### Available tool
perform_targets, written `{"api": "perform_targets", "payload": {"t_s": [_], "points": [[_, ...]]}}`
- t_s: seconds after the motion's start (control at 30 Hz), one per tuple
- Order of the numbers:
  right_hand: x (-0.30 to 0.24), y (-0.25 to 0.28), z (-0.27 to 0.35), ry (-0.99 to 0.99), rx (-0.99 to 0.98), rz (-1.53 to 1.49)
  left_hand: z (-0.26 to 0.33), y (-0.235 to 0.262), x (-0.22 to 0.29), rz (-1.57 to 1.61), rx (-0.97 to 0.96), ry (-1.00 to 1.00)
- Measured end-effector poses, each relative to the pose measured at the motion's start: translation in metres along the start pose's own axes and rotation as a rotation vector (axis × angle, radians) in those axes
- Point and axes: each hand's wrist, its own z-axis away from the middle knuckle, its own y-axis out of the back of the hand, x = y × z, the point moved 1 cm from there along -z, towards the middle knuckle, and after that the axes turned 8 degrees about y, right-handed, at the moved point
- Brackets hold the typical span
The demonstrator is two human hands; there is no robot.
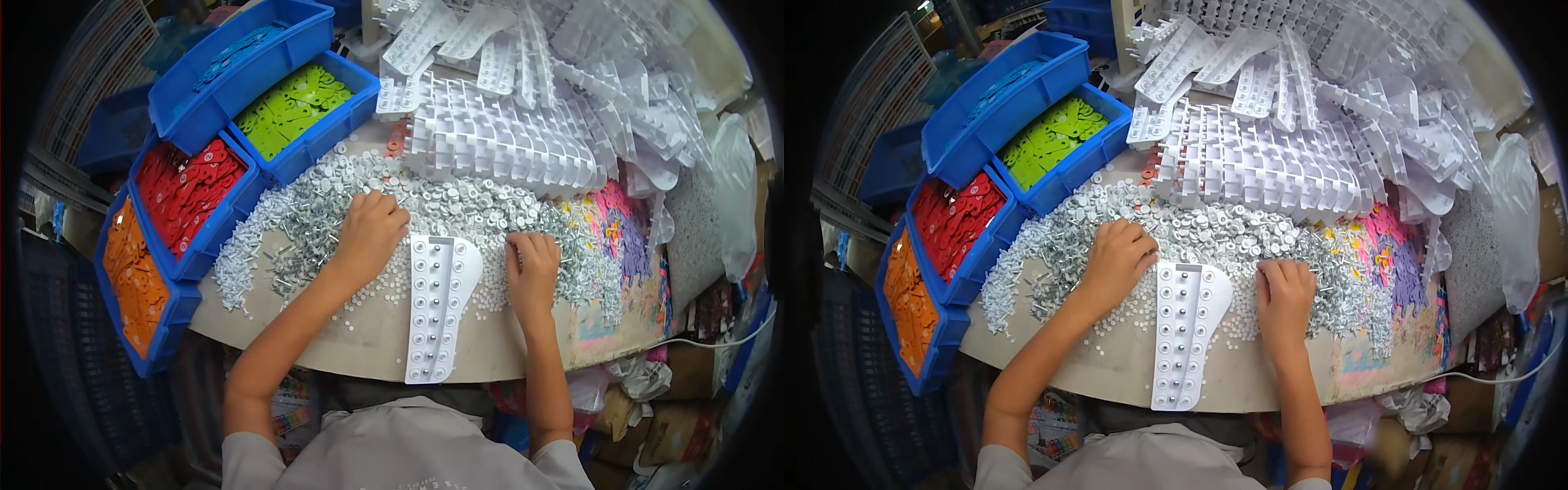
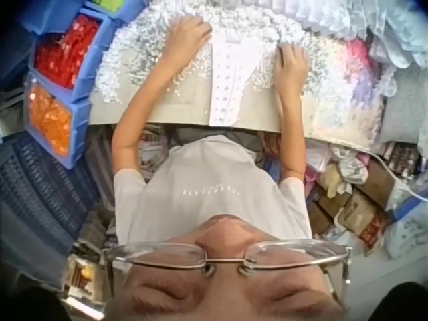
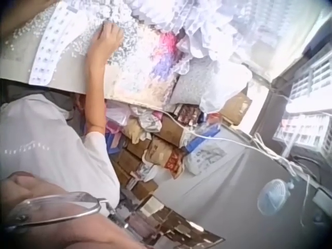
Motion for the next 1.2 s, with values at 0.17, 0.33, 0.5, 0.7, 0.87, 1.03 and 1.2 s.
{"api": "perform_targets", "payload": {"t_s": [0.17,0.33,0.5,0.7,0.87,1.03,1.2], "points": [[0.015,-0.018,-0.008,0.011,-0.054,0.069,-0.001,-0.004,0.000,0.008,-0.011,0.011],[0.015,-0.019,-0.007,-0.015,-0.049,0.055,-0.002,0.005,0.001,0.109,0.052,0.055],[-0.003,-0.006,-0.005,-0.110,-0.042,-0.158,0.004,0.016,0.006,0.437,-0.018,0.210],[-0.034,-0.014,-0.014,-0.143,-0.119,-0.536,0.011,0.008,0.020,0.524,-0.145,0.162],[-0.036,-0.030,-0.013,-0.123,-0.143,-0.523,0.013,-0.007,0.019,0.509,-0.135,0.193],[-0.039,-0.041,-0.004,-0.205,-0.083,-0.497,0.009,0.000,0.027,0.588,-0.202,0.365],[-0.044,-0.044,0.000,0.002,0.025,-0.281,0.016,-0.005,0.022,0.321,-0.002,0.128]]}}
